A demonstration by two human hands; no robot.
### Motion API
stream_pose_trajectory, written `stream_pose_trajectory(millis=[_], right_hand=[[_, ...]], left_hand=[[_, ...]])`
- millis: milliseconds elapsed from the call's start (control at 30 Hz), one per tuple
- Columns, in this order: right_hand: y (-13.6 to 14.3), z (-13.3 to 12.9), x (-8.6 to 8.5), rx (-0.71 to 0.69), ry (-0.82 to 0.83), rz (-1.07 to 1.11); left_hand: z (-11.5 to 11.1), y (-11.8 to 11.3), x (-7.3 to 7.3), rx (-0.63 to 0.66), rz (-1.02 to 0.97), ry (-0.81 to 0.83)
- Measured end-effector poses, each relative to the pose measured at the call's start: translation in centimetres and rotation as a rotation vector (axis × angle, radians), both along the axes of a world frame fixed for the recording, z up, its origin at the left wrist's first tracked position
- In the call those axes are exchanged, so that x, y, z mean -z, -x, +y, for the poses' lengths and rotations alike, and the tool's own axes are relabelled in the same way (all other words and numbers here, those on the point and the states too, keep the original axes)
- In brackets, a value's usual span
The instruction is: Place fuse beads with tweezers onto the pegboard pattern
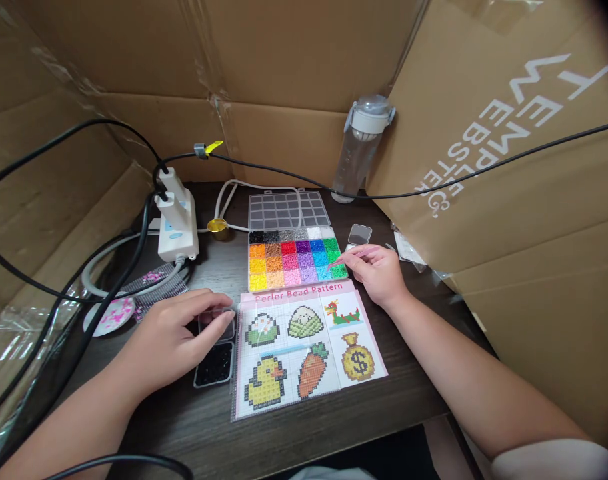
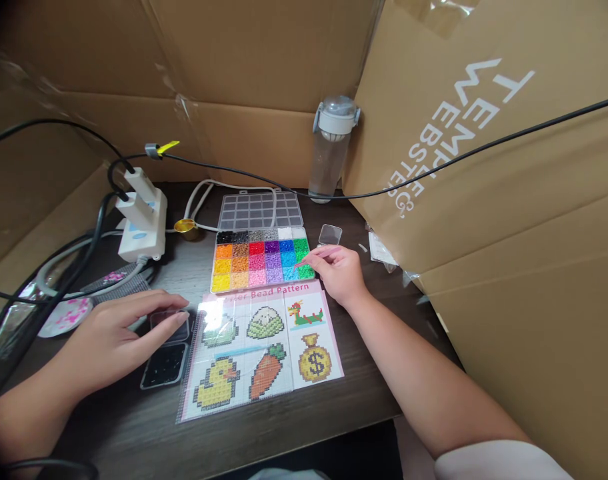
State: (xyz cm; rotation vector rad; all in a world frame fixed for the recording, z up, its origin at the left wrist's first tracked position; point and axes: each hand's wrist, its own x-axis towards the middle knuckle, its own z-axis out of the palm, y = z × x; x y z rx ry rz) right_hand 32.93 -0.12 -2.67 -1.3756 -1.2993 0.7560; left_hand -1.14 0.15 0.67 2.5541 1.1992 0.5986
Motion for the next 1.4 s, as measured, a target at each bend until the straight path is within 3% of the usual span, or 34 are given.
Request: stream_pose_trajectory(millis=[600, 1000, 1400], right_hand=[[0.34, 0.07, -0.1, -0.055, -0.039, -0.007], [-0.1, 0.18, 0.32, 0.019, -0.017, -0.009], [-0.21, 0.36, 0.42, -0.05, -0.035, -0.004]], left_hand=[[0.04, -0.05, 0.13, 0.002, 0.015, 0.022], [-0.01, -0.03, 0.05, 0.018, 0.006, 0.019], [0.08, 0.02, 0.35, 0.021, 0.002, 0.02]])
